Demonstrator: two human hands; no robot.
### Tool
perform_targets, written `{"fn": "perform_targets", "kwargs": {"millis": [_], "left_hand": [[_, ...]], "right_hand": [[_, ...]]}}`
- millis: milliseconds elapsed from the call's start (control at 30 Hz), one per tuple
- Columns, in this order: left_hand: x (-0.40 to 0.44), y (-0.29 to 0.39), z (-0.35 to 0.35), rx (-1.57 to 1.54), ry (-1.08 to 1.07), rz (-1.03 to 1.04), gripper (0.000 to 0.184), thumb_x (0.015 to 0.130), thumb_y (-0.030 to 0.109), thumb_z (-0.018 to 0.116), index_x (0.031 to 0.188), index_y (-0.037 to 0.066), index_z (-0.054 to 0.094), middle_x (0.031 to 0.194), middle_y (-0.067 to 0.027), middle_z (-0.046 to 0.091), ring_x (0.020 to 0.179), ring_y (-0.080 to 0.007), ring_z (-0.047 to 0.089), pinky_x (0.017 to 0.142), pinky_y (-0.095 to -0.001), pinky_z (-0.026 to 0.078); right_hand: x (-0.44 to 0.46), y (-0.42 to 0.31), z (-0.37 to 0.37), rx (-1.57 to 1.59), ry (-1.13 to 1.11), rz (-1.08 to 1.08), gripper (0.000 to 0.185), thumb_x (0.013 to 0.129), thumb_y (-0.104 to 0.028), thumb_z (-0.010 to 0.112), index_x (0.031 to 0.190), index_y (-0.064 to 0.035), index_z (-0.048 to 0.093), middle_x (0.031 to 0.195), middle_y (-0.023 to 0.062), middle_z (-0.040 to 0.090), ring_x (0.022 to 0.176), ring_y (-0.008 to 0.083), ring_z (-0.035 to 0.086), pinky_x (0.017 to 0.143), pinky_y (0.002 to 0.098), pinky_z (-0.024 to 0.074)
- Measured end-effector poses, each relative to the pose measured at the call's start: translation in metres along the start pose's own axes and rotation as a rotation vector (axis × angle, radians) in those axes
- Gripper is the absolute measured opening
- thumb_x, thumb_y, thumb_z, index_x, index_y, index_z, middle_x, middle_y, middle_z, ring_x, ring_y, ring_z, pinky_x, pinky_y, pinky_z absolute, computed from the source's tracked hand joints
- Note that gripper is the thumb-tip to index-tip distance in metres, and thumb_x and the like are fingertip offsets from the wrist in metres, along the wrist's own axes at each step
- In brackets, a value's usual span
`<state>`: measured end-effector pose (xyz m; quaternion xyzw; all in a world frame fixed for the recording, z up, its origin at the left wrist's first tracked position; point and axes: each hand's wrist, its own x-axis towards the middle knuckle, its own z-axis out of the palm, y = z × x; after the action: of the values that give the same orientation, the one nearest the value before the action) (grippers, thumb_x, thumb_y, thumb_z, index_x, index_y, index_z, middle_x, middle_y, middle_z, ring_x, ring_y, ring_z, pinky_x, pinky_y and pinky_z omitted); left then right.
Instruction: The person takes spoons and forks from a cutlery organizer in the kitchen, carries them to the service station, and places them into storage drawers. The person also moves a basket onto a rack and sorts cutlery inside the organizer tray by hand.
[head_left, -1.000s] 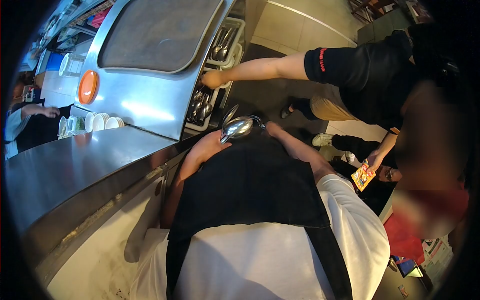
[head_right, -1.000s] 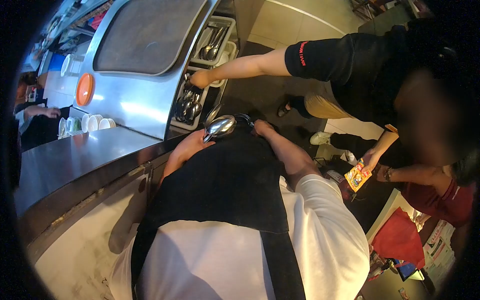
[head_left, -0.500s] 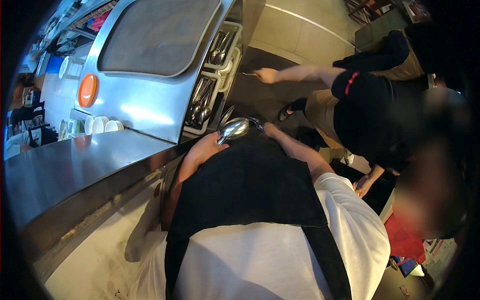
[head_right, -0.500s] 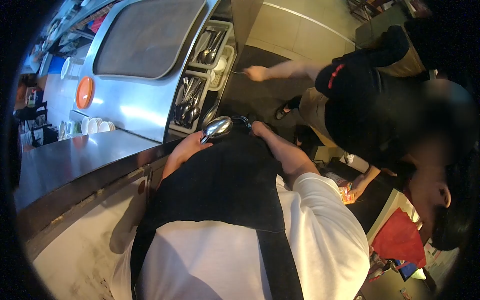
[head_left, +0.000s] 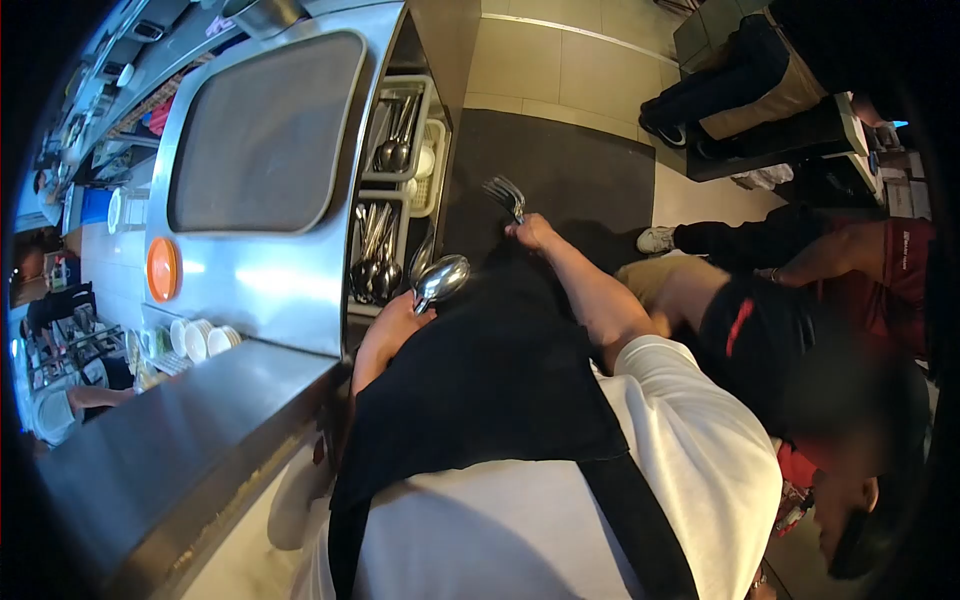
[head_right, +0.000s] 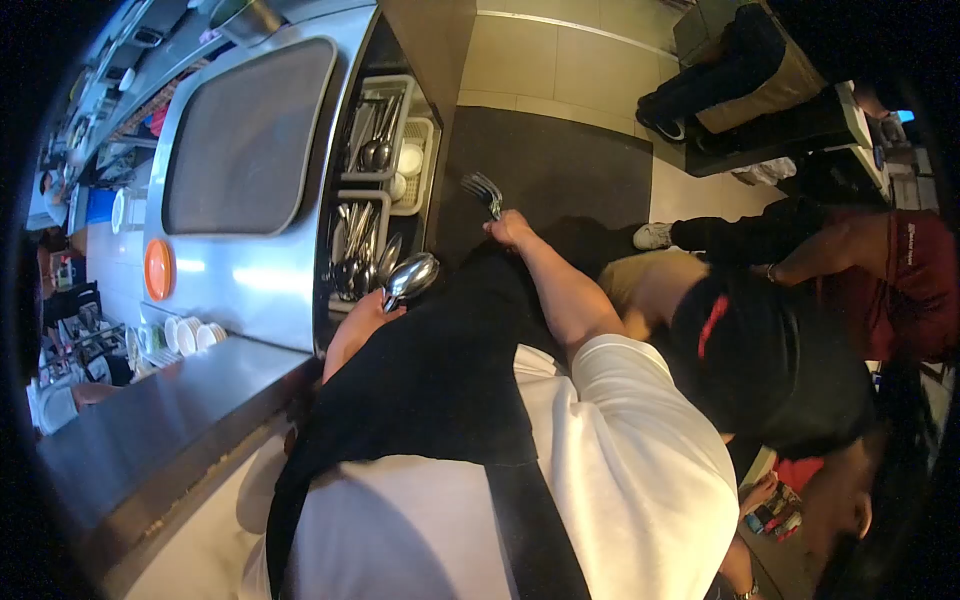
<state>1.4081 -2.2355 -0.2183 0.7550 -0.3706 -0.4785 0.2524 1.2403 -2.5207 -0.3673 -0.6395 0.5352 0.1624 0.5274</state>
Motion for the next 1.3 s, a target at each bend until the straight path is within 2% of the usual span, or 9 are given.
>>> {"fn": "perform_targets", "kwargs": {"millis": [100, 267, 633, 733, 800, 933, 1033, 1167, 1300], "left_hand": [[0.017, 0.051, -0.025, 0.115, 0.002, -0.202, 0.031, 0.087, 0.019, 0.069, 0.110, 0.000, 0.061, 0.089, -0.0148, 0.067, 0.082, -0.0243, 0.062, 0.077, -0.0381, 0.048], [0.091, 0.081, -0.040, -0.056, -0.020, -0.355, 0.027, 0.087, 0.018, 0.068, 0.109, 0.002, 0.062, 0.087, -0.0055, 0.066, 0.080, -0.0130, 0.057, 0.075, -0.0326, 0.047], [0.168, 0.076, -0.059, -0.288, 0.139, -0.085, 0.034, 0.083, 0.016, 0.064, 0.112, -0.002, 0.062, 0.104, -0.0225, 0.069, 0.101, -0.0275, 0.066, 0.085, -0.0399, 0.049], [0.166, 0.094, -0.063, -0.056, 0.147, -0.184, 0.029, 0.091, 0.016, 0.062, 0.116, 0.001, 0.063, 0.110, -0.0106, 0.070, 0.097, -0.0164, 0.060, 0.088, -0.0345, 0.048], [0.169, 0.042, -0.038, -0.694, 0.266, -0.355, 0.032, 0.090, 0.017, 0.063, 0.117, 0.001, 0.063, 0.109, -0.0112, 0.070, 0.096, -0.0181, 0.061, 0.087, -0.0351, 0.048], [0.174, 0.085, -0.035, -0.392, 0.402, -0.376, 0.041, 0.083, 0.030, 0.068, 0.113, 0.003, 0.064, 0.109, -0.0201, 0.068, 0.104, -0.0331, 0.064, 0.087, -0.0418, 0.049], [0.191, 0.120, -0.027, -0.141, 0.527, -0.590, 0.041, 0.078, 0.026, 0.067, 0.109, 0.001, 0.064, 0.106, -0.0264, 0.067, 0.106, -0.0421, 0.062, 0.090, -0.0487, 0.049], [0.226, 0.153, 0.005, -0.286, 0.719, -0.726, 0.035, 0.079, 0.020, 0.063, 0.107, -0.001, 0.062, 0.104, -0.0261, 0.067, 0.103, -0.0414, 0.063, 0.088, -0.0487, 0.050], [0.240, 0.208, 0.044, -0.612, 0.930, -0.850, 0.034, 0.081, 0.018, 0.059, 0.108, -0.002, 0.062, 0.103, -0.0261, 0.067, 0.102, -0.0415, 0.063, 0.089, -0.0486, 0.050]], "right_hand": [[0.045, -0.015, -0.021, 0.150, 0.048, -0.049, 0.030, 0.086, -0.029, 0.072, 0.092, -0.0006, 0.069, 0.072, 0.0107, 0.062, 0.053, 0.0207, 0.056, 0.048, 0.0400, 0.0466], [0.127, -0.029, -0.054, -0.145, 0.107, -0.191, 0.037, 0.086, -0.035, 0.069, 0.096, 0.0004, 0.070, 0.092, 0.0213, 0.070, 0.091, 0.0366, 0.068, 0.076, 0.0458, 0.0541], [0.141, -0.187, -0.122, -0.510, -0.034, -0.694, 0.021, 0.082, -0.020, 0.063, 0.096, -0.0066, 0.070, 0.092, 0.0221, 0.069, 0.092, 0.0416, 0.066, 0.082, 0.0499, 0.0525], [0.147, -0.247, -0.117, -0.692, 0.000, -0.871, 0.021, 0.083, -0.017, 0.057, 0.092, -0.0039, 0.070, 0.093, 0.0231, 0.069, 0.093, 0.0416, 0.066, 0.080, 0.0502, 0.0544], [0.175, -0.280, -0.093, -0.752, -0.038, -0.872, 0.025, 0.085, -0.016, 0.052, 0.090, 0.0005, 0.070, 0.095, 0.0248, 0.069, 0.094, 0.0416, 0.067, 0.081, 0.0500, 0.0540], [0.195, -0.345, -0.057, -0.910, -0.213, -0.943, 0.024, 0.084, -0.010, 0.056, 0.101, 0.0014, 0.068, 0.107, 0.0266, 0.067, 0.102, 0.0416, 0.065, 0.088, 0.0488, 0.0530], [0.237, -0.347, -0.012, -0.604, 0.113, -1.803, 0.025, 0.088, -0.018, 0.053, 0.095, -0.0001, 0.070, 0.091, 0.0161, 0.072, 0.091, 0.0372, 0.069, 0.081, 0.0452, 0.0558], [0.276, -0.381, -0.004, -0.834, -0.393, -1.325, 0.021, 0.087, -0.019, 0.057, 0.094, -0.0022, 0.068, 0.087, 0.0136, 0.070, 0.081, 0.0329, 0.065, 0.072, 0.0427, 0.0517], [0.287, -0.414, 0.039, -0.978, -0.493, -1.014, 0.018, 0.087, -0.020, 0.060, 0.093, -0.0042, 0.066, 0.084, 0.0111, 0.067, 0.072, 0.0286, 0.060, 0.063, 0.0402, 0.0476]]}}
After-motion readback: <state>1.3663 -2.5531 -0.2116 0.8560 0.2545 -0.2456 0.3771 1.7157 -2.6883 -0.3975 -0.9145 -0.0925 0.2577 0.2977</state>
